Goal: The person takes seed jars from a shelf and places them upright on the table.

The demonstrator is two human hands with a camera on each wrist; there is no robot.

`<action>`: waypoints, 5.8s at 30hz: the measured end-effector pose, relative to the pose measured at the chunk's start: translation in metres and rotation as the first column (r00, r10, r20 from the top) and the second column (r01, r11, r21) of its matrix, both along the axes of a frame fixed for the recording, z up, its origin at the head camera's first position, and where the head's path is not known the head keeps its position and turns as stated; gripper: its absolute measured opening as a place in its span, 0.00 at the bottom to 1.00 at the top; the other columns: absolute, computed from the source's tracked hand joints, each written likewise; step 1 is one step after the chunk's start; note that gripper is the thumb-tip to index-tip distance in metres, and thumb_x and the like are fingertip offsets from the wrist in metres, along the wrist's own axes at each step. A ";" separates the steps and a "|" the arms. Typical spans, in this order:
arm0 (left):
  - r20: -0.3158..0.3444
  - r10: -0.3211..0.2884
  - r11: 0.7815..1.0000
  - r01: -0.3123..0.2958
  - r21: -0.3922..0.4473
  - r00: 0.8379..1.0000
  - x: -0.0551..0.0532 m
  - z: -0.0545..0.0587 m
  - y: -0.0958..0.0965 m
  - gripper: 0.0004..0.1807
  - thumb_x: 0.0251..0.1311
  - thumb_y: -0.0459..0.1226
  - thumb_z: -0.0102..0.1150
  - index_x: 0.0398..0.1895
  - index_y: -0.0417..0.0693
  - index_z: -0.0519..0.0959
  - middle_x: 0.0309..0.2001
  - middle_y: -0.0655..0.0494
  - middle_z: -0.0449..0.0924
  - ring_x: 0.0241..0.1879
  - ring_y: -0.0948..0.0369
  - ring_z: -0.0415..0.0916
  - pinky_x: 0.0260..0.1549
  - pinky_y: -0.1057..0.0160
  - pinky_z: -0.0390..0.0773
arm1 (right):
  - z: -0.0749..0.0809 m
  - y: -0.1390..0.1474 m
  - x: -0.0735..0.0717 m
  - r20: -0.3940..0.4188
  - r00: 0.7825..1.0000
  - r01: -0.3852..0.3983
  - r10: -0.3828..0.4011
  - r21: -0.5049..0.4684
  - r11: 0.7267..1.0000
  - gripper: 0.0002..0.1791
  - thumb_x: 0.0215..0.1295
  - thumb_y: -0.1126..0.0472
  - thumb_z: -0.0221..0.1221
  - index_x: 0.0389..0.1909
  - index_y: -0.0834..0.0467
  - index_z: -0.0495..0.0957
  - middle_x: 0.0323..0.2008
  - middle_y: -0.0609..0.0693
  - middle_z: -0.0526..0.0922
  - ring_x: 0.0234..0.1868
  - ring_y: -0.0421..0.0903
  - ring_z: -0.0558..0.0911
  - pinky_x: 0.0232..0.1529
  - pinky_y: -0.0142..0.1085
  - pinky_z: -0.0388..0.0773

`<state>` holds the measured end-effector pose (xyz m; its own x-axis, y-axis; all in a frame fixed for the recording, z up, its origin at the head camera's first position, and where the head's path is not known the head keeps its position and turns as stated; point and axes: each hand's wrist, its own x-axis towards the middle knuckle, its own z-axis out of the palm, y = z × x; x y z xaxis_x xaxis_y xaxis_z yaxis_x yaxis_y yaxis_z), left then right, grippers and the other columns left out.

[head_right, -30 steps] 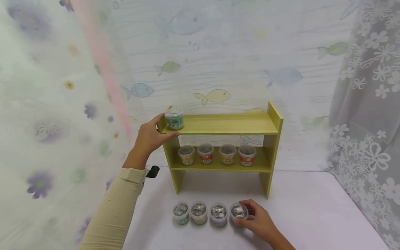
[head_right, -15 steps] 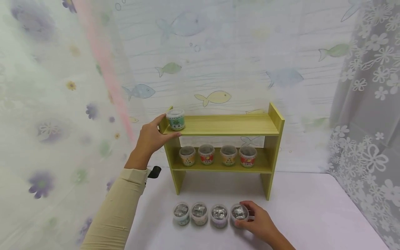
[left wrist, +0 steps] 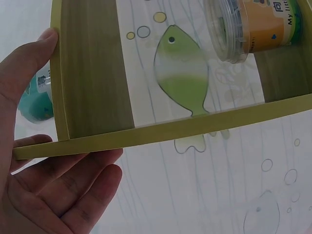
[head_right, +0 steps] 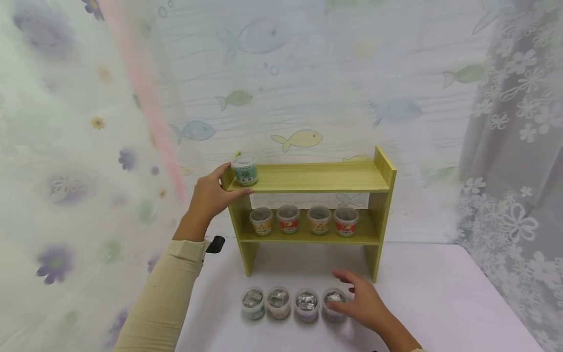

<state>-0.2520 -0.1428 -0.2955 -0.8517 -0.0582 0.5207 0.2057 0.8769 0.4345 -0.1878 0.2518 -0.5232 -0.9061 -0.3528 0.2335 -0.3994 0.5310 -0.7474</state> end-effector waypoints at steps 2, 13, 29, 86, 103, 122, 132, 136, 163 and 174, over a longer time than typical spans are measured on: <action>0.003 0.002 1.000 -0.002 -0.001 1.000 0.000 -0.001 -0.001 0.58 0.48 0.69 0.73 0.80 0.53 0.65 0.64 0.40 0.80 0.55 0.43 0.82 0.49 0.45 0.82 | 0.009 -0.002 -0.001 -0.045 0.999 -0.009 0.009 0.010 1.000 0.41 0.53 0.46 0.78 0.66 0.56 0.77 0.63 0.53 0.82 0.63 0.58 0.80 0.56 0.46 0.82; -0.009 -0.001 1.000 0.001 -0.002 1.000 -0.002 -0.002 -0.001 0.58 0.48 0.69 0.73 0.79 0.53 0.65 0.62 0.41 0.82 0.49 0.45 0.84 0.43 0.48 0.83 | 0.077 -0.024 -0.014 -0.255 0.964 -0.073 0.082 0.043 0.996 0.37 0.54 0.51 0.79 0.64 0.54 0.78 0.60 0.50 0.83 0.62 0.53 0.82 0.58 0.52 0.81; 0.010 -0.001 1.000 0.001 0.015 1.000 0.001 -0.002 -0.003 0.58 0.48 0.69 0.73 0.80 0.53 0.64 0.64 0.40 0.80 0.53 0.43 0.83 0.47 0.46 0.83 | 0.164 -0.070 -0.034 -0.473 0.861 -0.156 0.186 0.103 0.982 0.33 0.56 0.53 0.78 0.63 0.52 0.79 0.63 0.50 0.81 0.63 0.50 0.81 0.59 0.52 0.81; -0.064 -0.057 0.998 0.055 -0.030 0.996 -0.001 0.005 0.002 0.57 0.49 0.67 0.73 0.77 0.46 0.67 0.60 0.37 0.82 0.50 0.43 0.84 0.46 0.46 0.83 | 0.264 -0.203 -0.110 -0.107 0.993 -0.071 0.054 -0.153 0.986 0.44 0.64 0.46 0.71 0.77 0.56 0.65 0.68 0.53 0.77 0.66 0.50 0.81 0.59 0.46 0.82; -0.036 -0.034 0.999 0.034 -0.001 0.999 0.002 -0.001 -0.001 0.57 0.49 0.66 0.74 0.78 0.48 0.66 0.41 0.45 0.86 0.30 0.53 0.77 0.29 0.57 0.77 | 0.257 -0.169 -0.110 -0.116 0.991 -0.080 0.067 -0.106 0.991 0.42 0.65 0.44 0.70 0.75 0.55 0.68 0.65 0.53 0.78 0.63 0.51 0.82 0.57 0.46 0.83; -0.041 -0.029 1.000 0.028 -0.014 0.999 0.003 0.000 0.000 0.58 0.48 0.68 0.73 0.78 0.50 0.66 0.47 0.45 0.86 0.33 0.53 0.79 0.32 0.55 0.79 | 0.266 -0.184 -0.113 -0.097 0.995 -0.007 -0.003 -0.098 0.995 0.47 0.61 0.33 0.68 0.74 0.55 0.70 0.69 0.55 0.74 0.62 0.53 0.79 0.59 0.48 0.81; -0.051 -0.028 0.999 0.027 -0.020 0.998 0.004 0.002 -0.003 0.57 0.49 0.67 0.74 0.78 0.48 0.66 0.46 0.44 0.86 0.31 0.52 0.78 0.31 0.55 0.78 | 0.268 -0.172 -0.113 -0.099 0.995 -0.020 0.012 -0.084 0.996 0.47 0.59 0.31 0.69 0.73 0.54 0.73 0.69 0.56 0.75 0.61 0.52 0.80 0.57 0.48 0.82; -0.039 -0.026 1.000 0.025 -0.018 0.999 0.001 0.000 -0.003 0.58 0.48 0.68 0.73 0.79 0.50 0.66 0.48 0.44 0.86 0.34 0.52 0.79 0.33 0.54 0.79 | 0.266 -0.165 -0.113 -0.094 0.995 -0.025 0.018 -0.080 0.996 0.47 0.58 0.31 0.69 0.73 0.53 0.73 0.70 0.54 0.74 0.62 0.51 0.79 0.59 0.49 0.81; -0.031 -0.014 1.000 0.013 -0.009 0.999 0.000 -0.002 -0.002 0.58 0.48 0.68 0.74 0.78 0.51 0.66 0.52 0.43 0.85 0.37 0.50 0.80 0.36 0.52 0.80 | 0.264 -0.120 -0.088 -0.037 0.999 -0.018 0.014 -0.104 0.994 0.50 0.55 0.29 0.70 0.74 0.51 0.72 0.64 0.54 0.77 0.56 0.52 0.82 0.53 0.49 0.84; -0.028 -0.022 1.000 0.022 0.015 0.999 -0.002 -0.001 0.000 0.57 0.48 0.67 0.74 0.78 0.52 0.66 0.52 0.44 0.85 0.37 0.51 0.80 0.36 0.53 0.80 | 0.264 -0.100 -0.088 -0.049 0.998 0.029 -0.032 -0.060 0.998 0.49 0.56 0.28 0.68 0.74 0.48 0.71 0.65 0.55 0.76 0.55 0.53 0.82 0.51 0.49 0.84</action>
<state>-0.2543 -0.1432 -0.2967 -0.8380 -0.0475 0.5436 0.2373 0.8653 0.4415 -0.2762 0.1521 -0.2588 -0.9029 -0.3090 0.2987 -0.4213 0.4992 -0.7572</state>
